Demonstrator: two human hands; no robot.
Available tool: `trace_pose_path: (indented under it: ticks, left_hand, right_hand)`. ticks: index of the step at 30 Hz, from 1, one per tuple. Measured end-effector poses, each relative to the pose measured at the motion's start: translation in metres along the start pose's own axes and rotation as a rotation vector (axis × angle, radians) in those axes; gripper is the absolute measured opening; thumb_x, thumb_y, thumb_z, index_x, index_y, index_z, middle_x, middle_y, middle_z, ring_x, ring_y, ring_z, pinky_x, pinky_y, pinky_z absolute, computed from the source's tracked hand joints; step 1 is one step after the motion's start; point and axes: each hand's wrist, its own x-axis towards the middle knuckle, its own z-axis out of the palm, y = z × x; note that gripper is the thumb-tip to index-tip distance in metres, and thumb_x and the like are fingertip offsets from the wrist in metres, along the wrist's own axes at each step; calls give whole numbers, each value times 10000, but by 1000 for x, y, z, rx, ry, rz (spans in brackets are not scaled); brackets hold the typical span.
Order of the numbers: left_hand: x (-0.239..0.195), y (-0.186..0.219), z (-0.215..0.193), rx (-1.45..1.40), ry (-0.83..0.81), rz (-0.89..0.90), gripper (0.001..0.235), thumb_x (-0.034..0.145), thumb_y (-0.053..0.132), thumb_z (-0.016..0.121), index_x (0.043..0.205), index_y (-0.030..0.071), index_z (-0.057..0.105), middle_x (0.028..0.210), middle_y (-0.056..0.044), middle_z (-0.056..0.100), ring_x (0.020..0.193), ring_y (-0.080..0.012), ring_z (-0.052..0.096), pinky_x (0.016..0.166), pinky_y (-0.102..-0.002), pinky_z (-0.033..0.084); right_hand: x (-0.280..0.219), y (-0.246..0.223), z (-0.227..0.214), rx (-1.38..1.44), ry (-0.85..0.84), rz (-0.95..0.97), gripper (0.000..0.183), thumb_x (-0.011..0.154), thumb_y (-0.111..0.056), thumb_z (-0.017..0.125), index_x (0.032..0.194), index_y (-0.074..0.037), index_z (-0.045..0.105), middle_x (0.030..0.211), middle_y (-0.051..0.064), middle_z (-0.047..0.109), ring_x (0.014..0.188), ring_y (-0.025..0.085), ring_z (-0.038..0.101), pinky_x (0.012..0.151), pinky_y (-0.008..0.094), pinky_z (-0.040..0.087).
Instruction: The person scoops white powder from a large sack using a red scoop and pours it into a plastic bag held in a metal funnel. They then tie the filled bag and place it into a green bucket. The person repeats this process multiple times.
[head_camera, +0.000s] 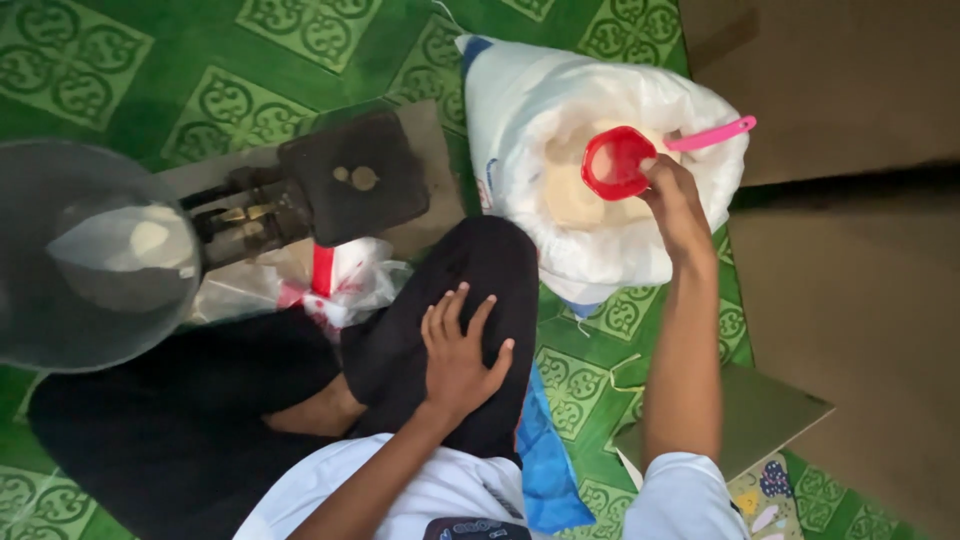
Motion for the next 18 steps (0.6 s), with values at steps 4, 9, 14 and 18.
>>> trace_pose_path:
  ticks: [4, 9, 14, 18]
  left_hand:
    - [0, -4, -12, -33, -71, -5, 607, 835, 377, 680, 1374, 143, 528, 1450, -193, 351, 1361, -397, 312, 1102, -591, 231]
    - [-7, -21, -43, -113, -292, 77, 569, 957, 341, 588, 1470, 155, 428, 1536, -197, 288, 1415, -388, 280, 1119, -565, 237]
    - [-33, -50, -64, -117, -358, 5, 577, 960, 353, 587, 1478, 176, 402, 1487, -178, 338, 1377, -344, 349, 1114, -528, 287]
    - [-65, -76, -69, -103, -350, -67, 520, 952, 445, 544, 1383, 162, 480, 1284, -124, 483, 1209, -289, 496, 999, -461, 398]
  right_hand:
    - [5, -5, 4, 19, -43, -28, 459, 971, -366, 571, 1160, 53, 573, 1098, 209, 517, 1128, 370, 549, 1027, 505, 442]
    - [6, -25, 22, -47, -103, -78, 479, 1009, -365, 541, 1184, 80, 563, 1127, 236, 523, 1156, 401, 538, 1043, 538, 413]
    - [-16, -93, 73, -98, -182, -105, 492, 1006, -383, 531, 1183, 73, 574, 1131, 232, 531, 1159, 389, 537, 1050, 538, 411]
    - [-28, -130, 112, -219, -270, -123, 549, 1023, -423, 494, 1206, 90, 559, 1182, 288, 531, 1205, 426, 525, 1069, 546, 386]
